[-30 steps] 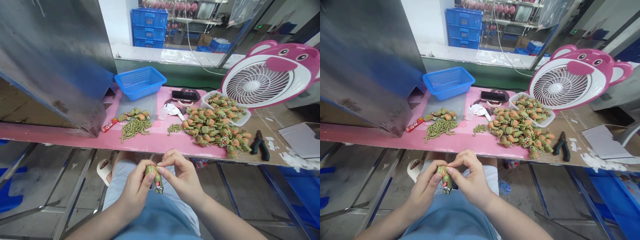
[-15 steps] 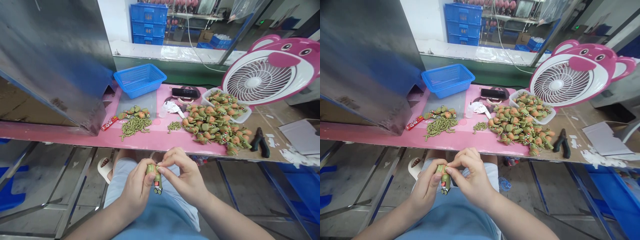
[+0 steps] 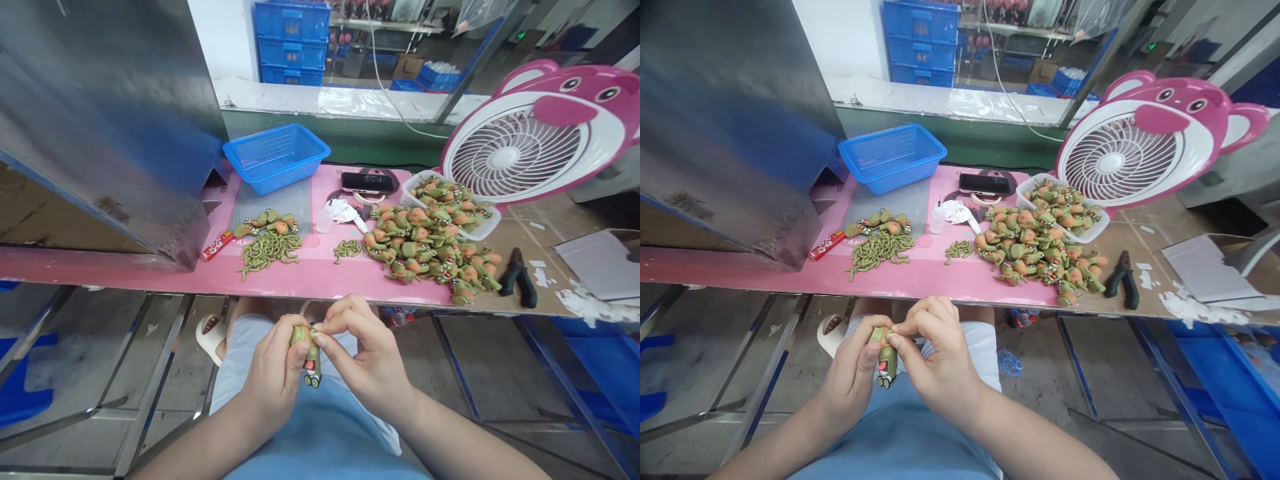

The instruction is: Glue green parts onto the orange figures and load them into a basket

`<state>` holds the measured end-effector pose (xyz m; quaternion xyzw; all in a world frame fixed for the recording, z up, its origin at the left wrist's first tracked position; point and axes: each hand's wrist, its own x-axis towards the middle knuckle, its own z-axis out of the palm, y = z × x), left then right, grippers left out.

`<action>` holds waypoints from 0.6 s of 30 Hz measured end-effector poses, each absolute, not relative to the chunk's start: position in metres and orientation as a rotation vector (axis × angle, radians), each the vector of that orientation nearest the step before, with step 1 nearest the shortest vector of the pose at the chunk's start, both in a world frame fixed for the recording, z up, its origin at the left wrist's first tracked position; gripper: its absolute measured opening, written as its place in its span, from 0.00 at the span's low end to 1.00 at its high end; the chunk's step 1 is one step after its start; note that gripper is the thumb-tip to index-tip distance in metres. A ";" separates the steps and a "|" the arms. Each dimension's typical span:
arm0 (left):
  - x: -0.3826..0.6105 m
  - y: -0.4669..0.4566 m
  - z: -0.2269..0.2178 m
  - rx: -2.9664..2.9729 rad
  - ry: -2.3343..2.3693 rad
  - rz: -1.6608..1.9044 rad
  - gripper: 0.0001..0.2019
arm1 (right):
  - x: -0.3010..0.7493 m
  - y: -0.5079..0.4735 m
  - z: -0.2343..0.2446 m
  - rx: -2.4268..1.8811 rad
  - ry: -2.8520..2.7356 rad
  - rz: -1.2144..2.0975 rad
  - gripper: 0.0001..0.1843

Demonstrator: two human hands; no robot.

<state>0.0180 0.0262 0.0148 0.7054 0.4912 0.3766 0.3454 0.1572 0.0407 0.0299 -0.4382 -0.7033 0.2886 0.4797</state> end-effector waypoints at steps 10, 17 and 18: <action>0.012 0.030 0.010 1.618 1.232 0.922 0.18 | 0.160 0.053 0.024 -1.068 -1.870 0.547 0.03; 0.004 0.032 0.003 1.214 1.035 0.971 0.16 | 0.167 0.047 0.017 -1.062 -1.761 0.705 0.08; 0.003 0.031 0.001 1.228 1.009 0.984 0.16 | 0.166 0.045 0.015 -1.033 -1.713 0.814 0.10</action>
